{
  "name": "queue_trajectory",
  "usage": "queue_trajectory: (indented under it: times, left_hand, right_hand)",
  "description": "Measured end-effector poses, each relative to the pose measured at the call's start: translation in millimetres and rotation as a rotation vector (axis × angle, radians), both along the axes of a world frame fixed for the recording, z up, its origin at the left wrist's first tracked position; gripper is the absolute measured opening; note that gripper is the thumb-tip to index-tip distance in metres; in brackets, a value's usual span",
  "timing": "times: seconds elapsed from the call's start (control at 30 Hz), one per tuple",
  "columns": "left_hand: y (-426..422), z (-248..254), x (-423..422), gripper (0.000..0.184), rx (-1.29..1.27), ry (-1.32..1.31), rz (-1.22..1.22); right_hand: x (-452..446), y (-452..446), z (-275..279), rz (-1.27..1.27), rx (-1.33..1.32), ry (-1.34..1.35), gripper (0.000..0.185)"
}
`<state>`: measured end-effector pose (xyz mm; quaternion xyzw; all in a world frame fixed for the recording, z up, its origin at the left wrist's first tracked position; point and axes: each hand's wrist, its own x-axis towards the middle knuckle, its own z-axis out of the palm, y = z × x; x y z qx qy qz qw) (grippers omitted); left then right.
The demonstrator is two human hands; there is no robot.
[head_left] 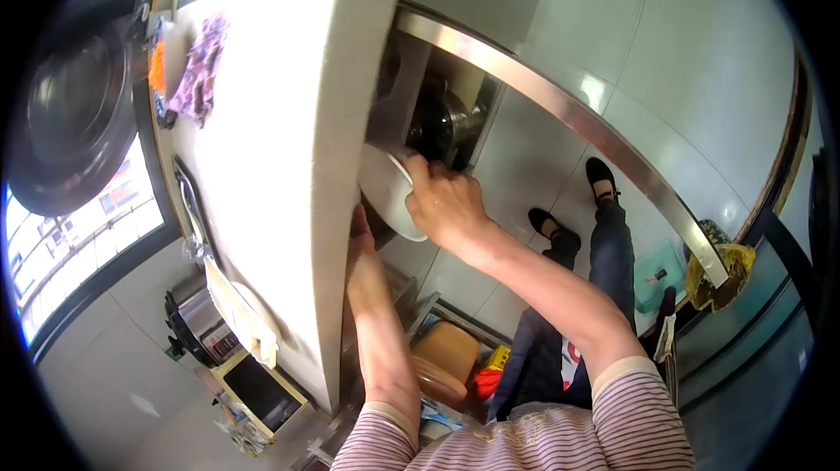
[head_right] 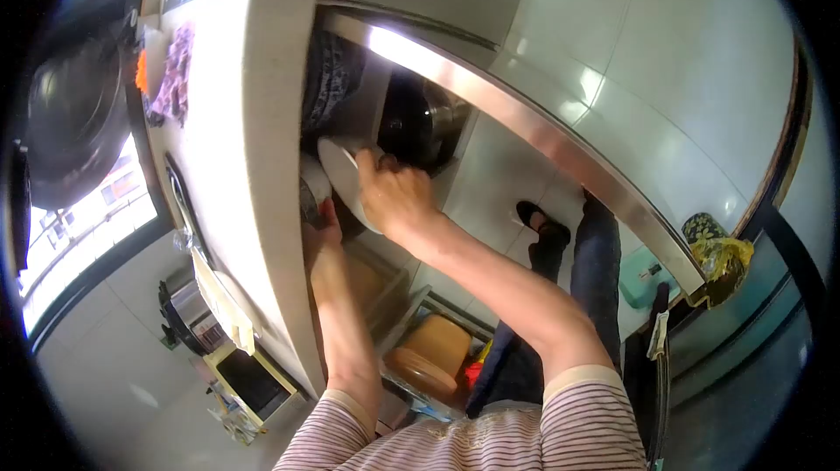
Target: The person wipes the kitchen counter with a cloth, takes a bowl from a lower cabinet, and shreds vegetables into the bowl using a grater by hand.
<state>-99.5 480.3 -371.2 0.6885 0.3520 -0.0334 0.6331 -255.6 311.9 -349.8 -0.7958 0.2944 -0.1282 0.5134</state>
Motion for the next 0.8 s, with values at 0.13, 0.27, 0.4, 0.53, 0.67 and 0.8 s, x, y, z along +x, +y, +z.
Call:
queue_trajectory:
  times: [0.13, 0.27, 0.4, 0.53, 0.67, 0.8]
  left_hand:
    - [17.9, 6.8, -15.8, 0.028, 0.016, -0.037, -0.06]
    - [24.0, 6.2, -28.6, 0.028, 0.004, -0.041, -0.071]
    - [17.1, -4.6, -27.2, 0.028, -0.013, -0.036, -0.082]
    - [13.0, -11.8, -27.9, 0.027, -0.035, -0.032, -0.071]
    - [12.0, -13.3, -31.3, 0.027, -0.07, -0.027, -0.051]
    - [12.1, -12.5, -36.3, 0.027, -0.109, -0.01, -0.025]
  right_hand:
    - [37.5, 12.6, 9.0, 0.085, -0.076, -0.033, 0.024]
    - [81.4, 49.5, -29.1, 0.163, -0.077, -0.106, 0.029]
    - [113.6, 66.9, -37.4, 0.028, 0.7, -0.19, 0.035]
    - [127.6, 77.6, -53.2, 0.06, 0.605, -0.211, 0.035]
    - [113.8, 53.6, -47.5, 0.039, 0.425, -0.163, 0.035]
    - [96.3, -8.2, -33.9, -0.115, 0.217, -0.168, 0.034]
